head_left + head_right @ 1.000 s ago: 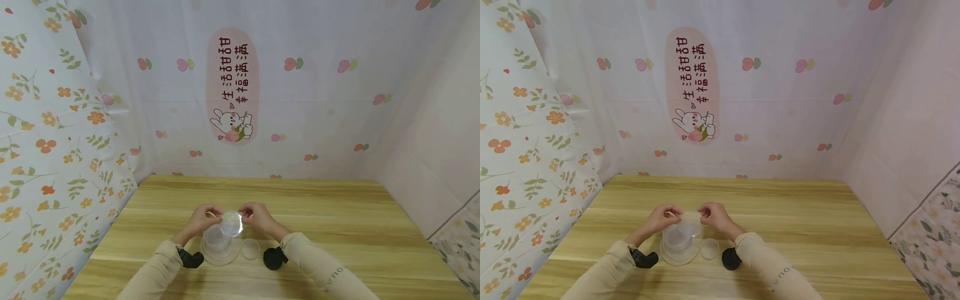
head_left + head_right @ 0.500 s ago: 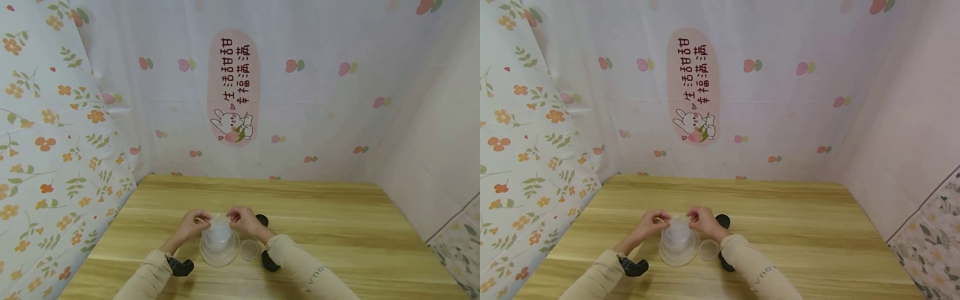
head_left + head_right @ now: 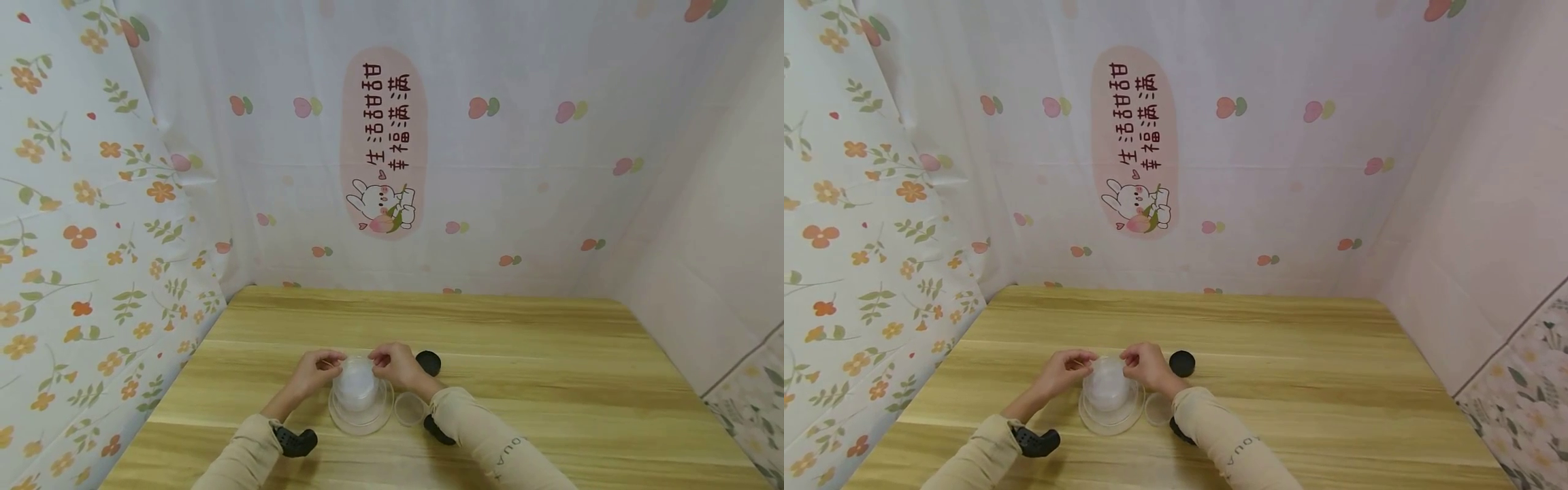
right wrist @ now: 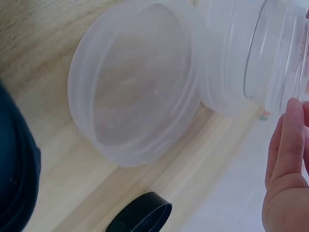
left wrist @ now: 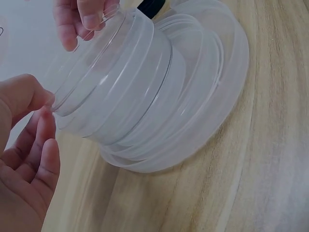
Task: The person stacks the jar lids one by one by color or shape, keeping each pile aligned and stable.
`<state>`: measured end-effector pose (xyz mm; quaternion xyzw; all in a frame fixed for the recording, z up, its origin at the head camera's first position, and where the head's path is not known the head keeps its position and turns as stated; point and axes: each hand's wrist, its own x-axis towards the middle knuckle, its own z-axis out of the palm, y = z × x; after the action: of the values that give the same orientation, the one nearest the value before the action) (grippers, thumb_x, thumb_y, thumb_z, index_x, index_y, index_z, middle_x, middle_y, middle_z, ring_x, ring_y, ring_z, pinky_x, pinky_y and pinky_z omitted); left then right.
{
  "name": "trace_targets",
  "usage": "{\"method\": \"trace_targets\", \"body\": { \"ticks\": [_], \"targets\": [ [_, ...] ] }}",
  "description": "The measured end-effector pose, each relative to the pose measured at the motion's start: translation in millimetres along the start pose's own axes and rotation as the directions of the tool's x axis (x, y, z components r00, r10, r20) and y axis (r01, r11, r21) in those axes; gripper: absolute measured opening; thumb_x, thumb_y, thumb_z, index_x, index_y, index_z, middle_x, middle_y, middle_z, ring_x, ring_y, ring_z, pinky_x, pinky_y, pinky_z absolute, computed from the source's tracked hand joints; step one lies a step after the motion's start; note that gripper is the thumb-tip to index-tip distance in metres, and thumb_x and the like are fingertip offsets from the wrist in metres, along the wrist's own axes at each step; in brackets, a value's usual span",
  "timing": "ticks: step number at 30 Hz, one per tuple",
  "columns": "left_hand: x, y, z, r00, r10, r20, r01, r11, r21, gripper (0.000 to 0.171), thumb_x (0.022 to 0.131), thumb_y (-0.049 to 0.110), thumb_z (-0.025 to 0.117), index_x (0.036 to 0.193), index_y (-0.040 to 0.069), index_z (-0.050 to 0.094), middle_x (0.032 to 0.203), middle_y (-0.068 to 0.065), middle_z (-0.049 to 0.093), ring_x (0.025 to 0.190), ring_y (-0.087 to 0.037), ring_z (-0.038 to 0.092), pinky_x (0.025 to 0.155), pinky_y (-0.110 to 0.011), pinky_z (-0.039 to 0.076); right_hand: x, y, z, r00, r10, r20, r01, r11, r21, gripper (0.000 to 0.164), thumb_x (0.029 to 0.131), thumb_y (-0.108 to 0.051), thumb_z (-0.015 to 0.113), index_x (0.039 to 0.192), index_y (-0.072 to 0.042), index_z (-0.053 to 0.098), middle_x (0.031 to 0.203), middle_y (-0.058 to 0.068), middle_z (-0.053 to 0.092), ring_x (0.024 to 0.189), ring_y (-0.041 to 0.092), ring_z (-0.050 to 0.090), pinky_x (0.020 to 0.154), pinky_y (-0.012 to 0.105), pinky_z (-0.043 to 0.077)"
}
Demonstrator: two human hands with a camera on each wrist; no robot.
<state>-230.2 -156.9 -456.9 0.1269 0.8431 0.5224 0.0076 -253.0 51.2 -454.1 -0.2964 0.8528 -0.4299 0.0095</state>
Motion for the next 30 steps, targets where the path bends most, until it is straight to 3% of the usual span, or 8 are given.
{"method": "trace_targets", "body": {
  "ticks": [15, 30],
  "targets": [
    [-0.9, -9.5, 7.6, 0.996, -0.031, -0.089, 0.031, 1.0, -0.003, 0.018, 0.076, -0.002, 0.063, 0.094, -0.005, 0.065, 0.078, -0.006, 0.059, 0.067, -0.015, 0.052, 0.058, -0.021, 0.043, 0.9, 2.7, 6.8, 1.0, 0.017, -0.013, -0.017, 1.0, -0.004, 0.016, 0.073, 0.006, 0.064, 0.089, 0.008, 0.065, 0.075, 0.007, 0.06, 0.067, 0.015, 0.056, 0.059, 0.018, 0.045],
    [2.9, 2.3, 9.6, 0.989, -0.033, -0.141, 0.027, 0.998, -0.049, 0.019, 0.075, -0.003, 0.064, 0.093, -0.008, 0.063, 0.075, -0.007, 0.055, 0.06, -0.013, 0.048, 0.051, -0.02, 0.04, -3.7, 3.2, -0.7, 1.0, 0.003, -0.022, -0.003, 1.0, 0.007, 0.013, 0.08, -0.001, 0.061, 0.09, 0.005, 0.065, 0.079, 0.006, 0.062, 0.069, 0.012, 0.056, 0.06, 0.019, 0.046]
  ]
}}
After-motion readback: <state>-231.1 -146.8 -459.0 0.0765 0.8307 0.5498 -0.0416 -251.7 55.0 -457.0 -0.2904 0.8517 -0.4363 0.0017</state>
